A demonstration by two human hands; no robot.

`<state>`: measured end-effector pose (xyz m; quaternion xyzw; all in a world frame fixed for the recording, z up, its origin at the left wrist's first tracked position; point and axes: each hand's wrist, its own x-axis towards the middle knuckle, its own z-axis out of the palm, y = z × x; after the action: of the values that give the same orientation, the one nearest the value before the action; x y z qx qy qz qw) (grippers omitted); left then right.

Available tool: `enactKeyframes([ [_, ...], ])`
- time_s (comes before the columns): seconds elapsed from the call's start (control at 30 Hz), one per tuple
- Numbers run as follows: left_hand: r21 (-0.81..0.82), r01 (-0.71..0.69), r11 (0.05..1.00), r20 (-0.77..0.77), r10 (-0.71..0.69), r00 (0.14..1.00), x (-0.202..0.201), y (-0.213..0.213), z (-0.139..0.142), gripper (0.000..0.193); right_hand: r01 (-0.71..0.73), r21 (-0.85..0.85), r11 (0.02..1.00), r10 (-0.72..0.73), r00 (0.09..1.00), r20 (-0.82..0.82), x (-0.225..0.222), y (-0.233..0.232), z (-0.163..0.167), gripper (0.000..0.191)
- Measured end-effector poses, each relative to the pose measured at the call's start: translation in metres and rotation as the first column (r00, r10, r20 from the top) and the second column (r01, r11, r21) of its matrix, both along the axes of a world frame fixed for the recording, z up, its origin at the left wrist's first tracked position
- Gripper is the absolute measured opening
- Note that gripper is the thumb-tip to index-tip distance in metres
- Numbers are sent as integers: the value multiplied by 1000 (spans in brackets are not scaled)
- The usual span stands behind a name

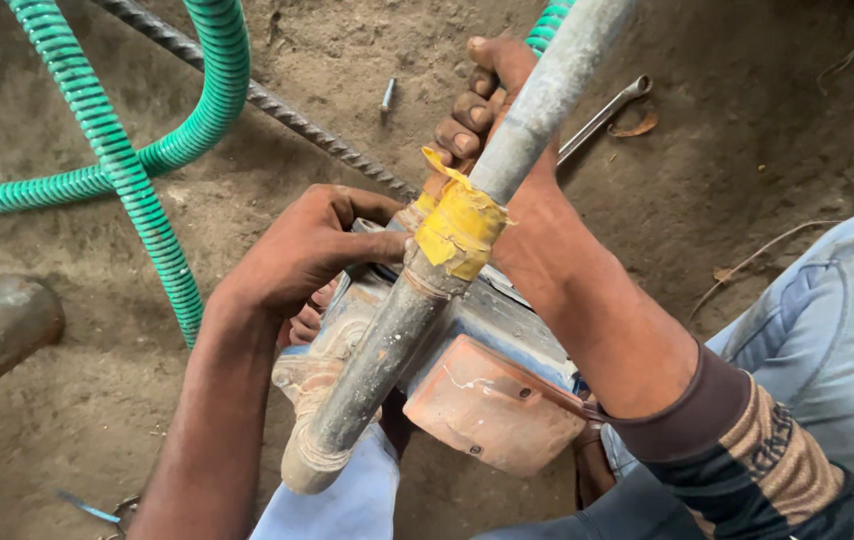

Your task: The person sits on the ground and uses a wrench to tighten a metal pipe assembly connected to a motor. They adjust the pipe and tighten the connection multiple times while a second person works nearby.

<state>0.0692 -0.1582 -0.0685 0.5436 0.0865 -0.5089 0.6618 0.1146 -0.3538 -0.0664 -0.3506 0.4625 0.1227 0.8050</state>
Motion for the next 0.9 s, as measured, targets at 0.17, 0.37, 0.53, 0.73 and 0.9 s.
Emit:
enactKeyframes([
  [0.17, -70, -84, 994, -110, 76, 991, -2, -6, 4, 37, 18, 24, 1000, -19, 1000, 25, -2, -9, -6, 33],
  [0.37, 0, -65, 998, -60, 65, 996, -8, -16, 2, 40, 47, -17, 999, -44, 989, 141, -13, -18, -14, 33],
  [0.53, 190, -5, 982, 134, -21, 991, -8, -32, 22, 37, 47, 177, 983, -66, 993, 102, -18, -32, -12, 38],
  [0.73, 496, 141, 857, 364, -353, 862, 6, -46, 48, 50, 19, 68, 998, -29, 987, 161, -24, -28, -12, 25],
  [0.9, 481, 206, 852, 369, -410, 834, 2, -19, 49, 48, -159, 175, 972, 99, 945, 310, -36, -12, -22, 34],
])
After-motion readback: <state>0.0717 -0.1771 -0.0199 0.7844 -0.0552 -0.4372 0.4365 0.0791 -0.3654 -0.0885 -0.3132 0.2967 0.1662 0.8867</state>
